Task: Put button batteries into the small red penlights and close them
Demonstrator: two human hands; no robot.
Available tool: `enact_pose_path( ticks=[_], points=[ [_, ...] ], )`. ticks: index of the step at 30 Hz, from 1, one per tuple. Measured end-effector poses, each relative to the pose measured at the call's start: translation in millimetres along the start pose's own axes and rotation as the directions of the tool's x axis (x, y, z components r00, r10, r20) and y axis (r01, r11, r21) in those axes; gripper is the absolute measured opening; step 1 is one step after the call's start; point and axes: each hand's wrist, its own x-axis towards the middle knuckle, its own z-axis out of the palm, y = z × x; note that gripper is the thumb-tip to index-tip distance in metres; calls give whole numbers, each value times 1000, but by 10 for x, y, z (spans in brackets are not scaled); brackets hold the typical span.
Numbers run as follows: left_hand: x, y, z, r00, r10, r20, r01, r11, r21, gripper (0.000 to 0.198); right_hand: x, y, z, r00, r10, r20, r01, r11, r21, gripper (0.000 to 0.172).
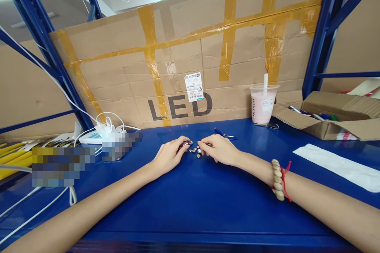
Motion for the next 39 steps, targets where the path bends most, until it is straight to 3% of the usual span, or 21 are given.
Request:
enact_pose_path(
  ticks=[3, 7, 10, 16, 23, 31, 39],
  points=[
    [1, -9, 13, 999, 29, -23, -28, 999, 28, 20, 19, 33, -70, 987, 34, -158, -60, 985, -161, 42],
    [-7, 9, 13, 994, 60, -89, -57, 998, 31, 19, 45, 95, -175, 914, 8, -405, -82, 982, -168, 33],
    [-10, 30, 7, 992, 83, -98, -74, 993, 91, 20, 70, 165, -206, 881, -43, -471, -67, 975, -213, 25],
    [-5, 31, 0, 987, 150, -58, -142, 982, 122, 20, 99, 227, -130, 912, -63, -405, -38, 971, -238, 19],
    [0, 4, -44, 944, 305, 123, -307, 952, -1, 25, 130, 275, -64, 927, -45, -372, -32, 980, -198, 20],
    [31, -5, -44, 940, 293, 173, -291, 956, -39, 26, 188, 348, -22, 922, -168, -348, 114, 979, -170, 19],
    [39, 66, -44, 952, 255, 167, -252, 967, -36, 25, 131, 266, -53, 899, -225, -375, 157, 967, -203, 19]
  ],
)
